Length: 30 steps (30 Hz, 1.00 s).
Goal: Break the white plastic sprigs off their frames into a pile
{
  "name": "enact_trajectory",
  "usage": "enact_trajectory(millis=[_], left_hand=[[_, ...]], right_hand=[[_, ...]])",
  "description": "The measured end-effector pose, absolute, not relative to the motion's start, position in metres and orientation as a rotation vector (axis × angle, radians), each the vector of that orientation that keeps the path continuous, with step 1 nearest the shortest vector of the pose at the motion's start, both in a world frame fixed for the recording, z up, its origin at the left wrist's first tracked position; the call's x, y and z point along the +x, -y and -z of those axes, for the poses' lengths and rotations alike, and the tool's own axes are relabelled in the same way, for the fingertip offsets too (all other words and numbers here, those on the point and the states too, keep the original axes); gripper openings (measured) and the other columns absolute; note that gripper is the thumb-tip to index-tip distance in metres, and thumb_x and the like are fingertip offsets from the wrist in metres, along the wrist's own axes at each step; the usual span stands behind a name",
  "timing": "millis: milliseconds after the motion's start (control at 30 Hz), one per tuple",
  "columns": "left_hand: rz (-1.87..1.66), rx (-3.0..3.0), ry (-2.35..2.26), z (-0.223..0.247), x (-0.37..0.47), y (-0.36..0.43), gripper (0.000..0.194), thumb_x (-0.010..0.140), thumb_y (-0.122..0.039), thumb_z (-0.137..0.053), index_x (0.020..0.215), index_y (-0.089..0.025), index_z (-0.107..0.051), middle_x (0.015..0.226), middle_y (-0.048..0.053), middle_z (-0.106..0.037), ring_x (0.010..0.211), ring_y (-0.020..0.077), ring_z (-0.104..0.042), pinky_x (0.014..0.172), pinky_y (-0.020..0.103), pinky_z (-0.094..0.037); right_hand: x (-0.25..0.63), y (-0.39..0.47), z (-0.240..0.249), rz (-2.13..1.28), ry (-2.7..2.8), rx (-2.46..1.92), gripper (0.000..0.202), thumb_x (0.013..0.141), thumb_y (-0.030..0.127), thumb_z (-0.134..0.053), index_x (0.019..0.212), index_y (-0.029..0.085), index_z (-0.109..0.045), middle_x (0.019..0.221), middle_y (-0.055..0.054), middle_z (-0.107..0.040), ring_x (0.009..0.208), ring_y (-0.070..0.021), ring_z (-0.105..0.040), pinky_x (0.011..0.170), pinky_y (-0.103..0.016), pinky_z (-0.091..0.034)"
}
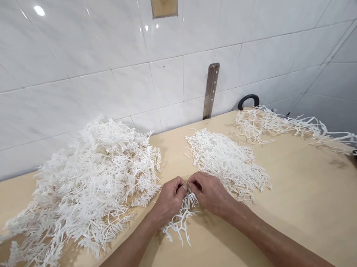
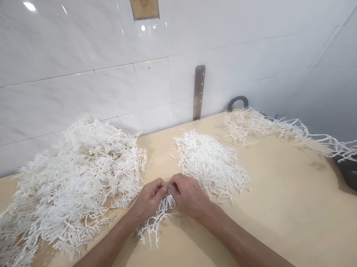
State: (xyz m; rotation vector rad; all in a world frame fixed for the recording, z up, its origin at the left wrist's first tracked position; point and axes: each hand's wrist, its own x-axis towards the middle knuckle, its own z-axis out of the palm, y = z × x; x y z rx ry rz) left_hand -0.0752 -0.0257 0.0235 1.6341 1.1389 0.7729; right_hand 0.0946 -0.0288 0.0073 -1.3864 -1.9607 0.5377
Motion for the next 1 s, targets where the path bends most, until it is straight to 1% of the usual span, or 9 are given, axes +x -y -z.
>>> enact_trajectory(millis=[67,200,367,467,633,767,833,933,1000], left_hand=[[-0.783,1.631,-1.143,-0.024,-0.076,0.024,0.027,0.088,-0.039,-0.050,0.070,-0.018,-0.049,0.065,-0.003,-0.042,0.062,0.0122,-0.038,0.059,0.025,-0.031],[-0.819,1.603,-1.136,-0.024,-0.077,0.024,0.028,0.087,-0.040,-0.051,0.071,-0.018,-0.049,0.064,-0.003,-0.042,0.063,0.0124,-0.039,0.059,0.025,-0.032],[-0.807,1.636,-1.091,-0.023,-0.079,0.029,0.021,0.086,-0.033,-0.050,0.071,-0.018,-0.047,0.064,-0.004,-0.041,0.061,0.0115,-0.037,0.057,0.024,-0.030],[-0.791,1.642,-1.062,-0.023,-0.080,0.034,0.023,0.086,-0.035,-0.052,0.072,-0.018,-0.049,0.064,-0.004,-0.041,0.060,0.0111,-0.036,0.057,0.024,-0.030],[-0.876,1.513,-1.044,-0.020,-0.078,0.034,0.033,0.086,-0.047,-0.057,0.075,-0.016,-0.055,0.065,-0.003,-0.043,0.062,0.0111,-0.037,0.058,0.024,-0.031],[-0.904,1.481,-1.058,-0.018,-0.075,0.032,0.037,0.084,-0.051,-0.059,0.076,-0.015,-0.057,0.065,-0.002,-0.044,0.061,0.0108,-0.037,0.058,0.024,-0.031],[-0.912,1.474,-1.070,-0.019,-0.074,0.033,0.037,0.084,-0.052,-0.059,0.075,-0.015,-0.056,0.065,-0.002,-0.045,0.060,0.0105,-0.037,0.058,0.024,-0.031],[-0.925,1.474,-1.081,-0.021,-0.073,0.033,0.035,0.084,-0.050,-0.058,0.076,-0.015,-0.057,0.065,-0.003,-0.046,0.061,0.0106,-0.039,0.059,0.024,-0.033],[-0.928,1.477,-1.092,-0.021,-0.072,0.033,0.034,0.085,-0.048,-0.058,0.078,-0.015,-0.058,0.066,-0.003,-0.046,0.062,0.0110,-0.040,0.059,0.024,-0.034]], right_hand=[[0.090,0.029,-0.006,-0.479,1.958,-1.416,0.015,0.087,0.017,-0.049,0.079,0.019,-0.061,0.074,-0.002,-0.065,0.067,-0.0161,-0.058,0.063,-0.028,-0.042],[0.082,0.030,-0.006,-0.527,1.908,-1.527,0.012,0.087,0.019,-0.051,0.080,0.020,-0.060,0.068,0.000,-0.064,0.063,-0.0157,-0.058,0.059,-0.026,-0.042],[0.086,0.025,-0.007,-0.128,1.975,-1.489,0.018,0.088,0.015,-0.044,0.075,0.019,-0.055,0.072,-0.005,-0.062,0.060,-0.0166,-0.056,0.055,-0.027,-0.038],[0.102,0.018,-0.013,-0.079,1.845,-1.537,0.016,0.087,0.015,-0.044,0.074,0.020,-0.054,0.071,-0.005,-0.063,0.062,-0.0173,-0.058,0.059,-0.028,-0.041],[0.131,0.012,-0.022,-0.345,1.574,-1.637,0.015,0.088,0.033,-0.050,0.085,0.021,-0.057,0.066,-0.001,-0.065,0.054,-0.0166,-0.062,0.060,-0.029,-0.046],[0.136,0.016,-0.026,-0.336,1.476,-1.634,0.021,0.084,0.035,-0.055,0.098,0.020,-0.059,0.069,-0.002,-0.066,0.053,-0.0173,-0.063,0.057,-0.030,-0.048],[0.130,0.022,-0.028,-0.525,1.538,-1.567,0.025,0.085,0.037,-0.054,0.101,0.020,-0.062,0.067,-0.001,-0.065,0.050,-0.0162,-0.062,0.052,-0.028,-0.048],[0.116,0.030,-0.030,-0.952,1.686,-1.455,0.026,0.087,0.041,-0.053,0.094,0.020,-0.067,0.063,0.001,-0.065,0.041,-0.0132,-0.058,0.044,-0.025,-0.046],[0.109,0.033,-0.029,-1.072,1.733,-1.439,0.026,0.087,0.040,-0.053,0.087,0.020,-0.070,0.063,0.002,-0.065,0.039,-0.0119,-0.057,0.042,-0.024,-0.045]])
